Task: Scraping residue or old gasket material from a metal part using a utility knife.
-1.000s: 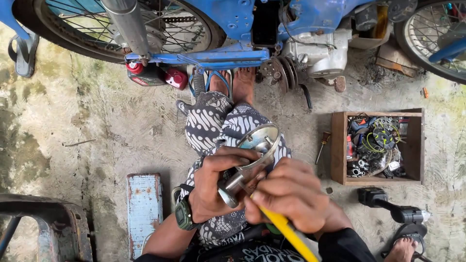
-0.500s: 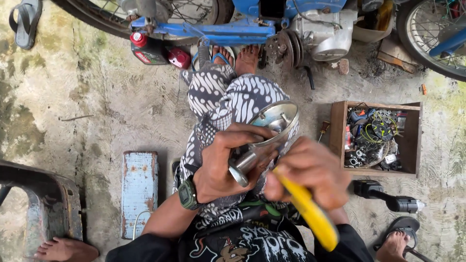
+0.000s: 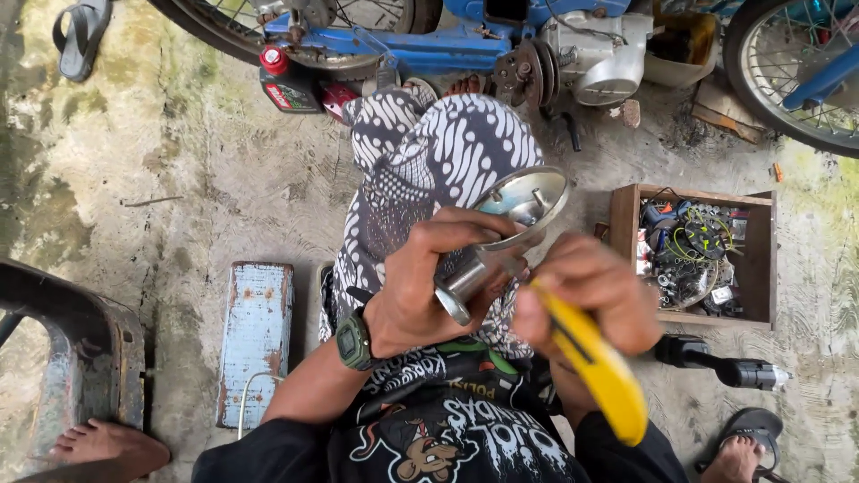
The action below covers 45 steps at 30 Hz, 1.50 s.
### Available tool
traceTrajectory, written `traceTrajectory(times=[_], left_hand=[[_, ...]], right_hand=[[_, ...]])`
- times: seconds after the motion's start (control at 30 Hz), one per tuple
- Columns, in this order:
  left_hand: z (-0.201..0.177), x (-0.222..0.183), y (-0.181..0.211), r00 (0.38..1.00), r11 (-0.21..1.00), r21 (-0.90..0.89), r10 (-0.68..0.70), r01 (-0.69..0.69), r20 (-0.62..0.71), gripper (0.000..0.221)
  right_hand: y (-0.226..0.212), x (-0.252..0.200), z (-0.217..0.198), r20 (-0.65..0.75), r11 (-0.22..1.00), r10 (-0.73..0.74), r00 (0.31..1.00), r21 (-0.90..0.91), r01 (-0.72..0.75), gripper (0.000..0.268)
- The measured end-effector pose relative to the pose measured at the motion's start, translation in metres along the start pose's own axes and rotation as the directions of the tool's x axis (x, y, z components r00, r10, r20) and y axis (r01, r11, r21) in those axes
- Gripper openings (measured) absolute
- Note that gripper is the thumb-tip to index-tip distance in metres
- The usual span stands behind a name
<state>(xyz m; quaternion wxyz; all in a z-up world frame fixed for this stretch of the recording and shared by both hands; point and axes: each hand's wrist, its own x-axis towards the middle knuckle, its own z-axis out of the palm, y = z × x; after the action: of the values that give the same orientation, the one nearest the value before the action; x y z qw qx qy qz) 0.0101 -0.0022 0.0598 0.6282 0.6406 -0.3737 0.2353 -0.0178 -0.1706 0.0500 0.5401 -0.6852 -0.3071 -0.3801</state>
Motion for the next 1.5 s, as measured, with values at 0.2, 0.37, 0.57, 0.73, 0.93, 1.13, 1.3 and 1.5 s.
traceTrajectory(times=[0.2,0.37,0.57,0.73,0.93,1.13,1.3,1.5], left_hand=[[0.005,-0.012,0.005,0.999,0.999,-0.015,0.035,-0.035,0.013,0.033],[0.005,-0.017,0.002,0.997,0.997,0.037,0.070,-0.070,-0.015,0.033],[-0.001,-0.015,0.012,0.999,0.997,0.065,0.040,-0.037,-0.036,0.030],[0.001,-0.018,0.013,0.997,0.996,0.093,0.022,-0.016,-0.070,0.031],[0.001,-0.021,0.013,0.997,0.998,0.062,0.024,-0.020,-0.079,0.034],[0.001,-0.019,0.011,0.996,0.998,0.020,0.062,-0.061,-0.063,0.032],[0.004,-0.021,0.006,0.993,0.995,0.004,0.096,-0.096,-0.075,0.047],[0.003,-0.023,-0.002,0.995,0.994,-0.050,0.092,-0.094,-0.046,0.038]], right_hand=[[-0.002,0.000,0.008,-0.067,0.980,-0.198,0.978,0.004,0.199,0.022],[-0.013,0.004,0.007,0.003,0.985,-0.165,0.986,-0.044,0.165,0.020],[-0.034,0.018,0.010,0.085,0.994,-0.081,0.993,-0.072,0.087,0.016],[-0.019,0.003,0.003,0.035,0.992,-0.111,0.993,-0.062,0.113,0.018],[-0.015,0.003,0.011,0.063,0.982,-0.188,0.980,0.014,0.187,0.024],[-0.034,0.003,0.016,0.103,0.978,-0.174,0.979,-0.098,0.184,0.014],[-0.035,0.001,0.016,0.129,0.979,-0.154,0.980,-0.114,0.168,0.014],[-0.027,0.002,0.012,0.170,0.995,-0.060,0.984,-0.064,0.071,0.034]])
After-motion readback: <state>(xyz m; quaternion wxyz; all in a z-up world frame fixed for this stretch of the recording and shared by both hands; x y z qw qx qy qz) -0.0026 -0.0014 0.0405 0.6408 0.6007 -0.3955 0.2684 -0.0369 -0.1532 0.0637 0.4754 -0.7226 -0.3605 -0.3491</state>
